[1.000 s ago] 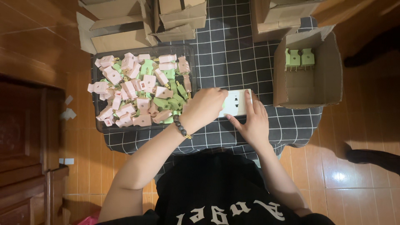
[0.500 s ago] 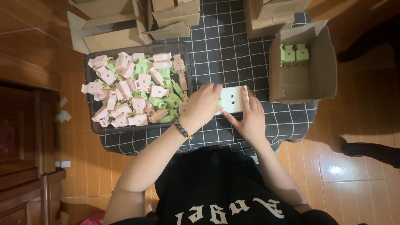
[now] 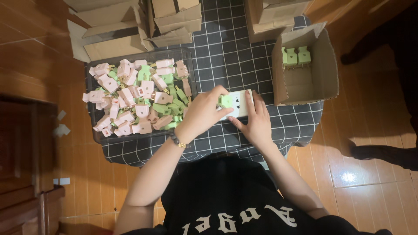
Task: The person picks up green plastic plug housings and white internal components from a tray, inserts the internal parts into the housings by hand, and places the assembled adapters into a cardboard box.
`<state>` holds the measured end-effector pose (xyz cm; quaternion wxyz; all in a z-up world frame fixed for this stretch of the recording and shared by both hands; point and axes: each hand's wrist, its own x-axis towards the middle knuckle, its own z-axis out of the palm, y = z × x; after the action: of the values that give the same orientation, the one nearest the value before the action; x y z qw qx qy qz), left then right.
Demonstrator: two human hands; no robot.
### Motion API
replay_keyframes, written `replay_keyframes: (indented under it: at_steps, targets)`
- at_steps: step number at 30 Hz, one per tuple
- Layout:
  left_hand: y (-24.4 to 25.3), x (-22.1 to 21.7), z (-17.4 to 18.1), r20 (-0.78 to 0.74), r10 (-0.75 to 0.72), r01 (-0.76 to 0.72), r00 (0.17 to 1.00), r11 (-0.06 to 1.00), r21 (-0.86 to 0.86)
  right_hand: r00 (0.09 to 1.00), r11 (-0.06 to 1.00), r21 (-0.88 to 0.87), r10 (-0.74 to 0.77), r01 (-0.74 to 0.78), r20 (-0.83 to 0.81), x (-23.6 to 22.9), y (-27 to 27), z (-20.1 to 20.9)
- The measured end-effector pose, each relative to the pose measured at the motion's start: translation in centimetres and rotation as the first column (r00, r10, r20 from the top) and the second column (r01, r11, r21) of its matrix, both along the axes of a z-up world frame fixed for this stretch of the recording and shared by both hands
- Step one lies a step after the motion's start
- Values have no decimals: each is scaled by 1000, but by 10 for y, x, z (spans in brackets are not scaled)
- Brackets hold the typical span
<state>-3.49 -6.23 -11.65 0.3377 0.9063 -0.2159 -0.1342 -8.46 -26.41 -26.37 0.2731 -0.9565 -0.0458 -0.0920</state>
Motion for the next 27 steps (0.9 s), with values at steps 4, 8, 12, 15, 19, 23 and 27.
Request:
replay_keyframes:
  at_steps: [4, 8, 12, 15, 19, 23, 27]
  targets:
    - [1, -15, 5, -63, 21, -36, 998, 969, -244, 981, 995, 102, -7, -13, 194, -8, 3, 9]
    - [8, -27, 0, -30, -45, 33, 999, 950, -312, 932, 897, 378, 91, -229, 350, -25, 7, 51]
    - [5, -41, -2, -31, -98, 80, 995, 931, -356, 910, 862, 383, 186, -332, 370, -30, 11, 88]
    - [8, -45, -9, -20, -104, 86, 994, 909, -407, 944, 850, 452, 142, -270, 297, -29, 12, 103]
    - [13, -56, -6, 5, -72, 67, 997, 885, -461, 969, 863, 448, 169, -233, 179, -27, 4, 116]
    - [12, -62, -35, 3, -28, 24, 1000, 795, -606, 968, 893, 402, 120, -202, 220, -22, -12, 153]
    - [19, -66, -38, -43, -23, -9, 999, 776, -631, 957, 863, 503, -104, -48, 270, 16, -47, 221]
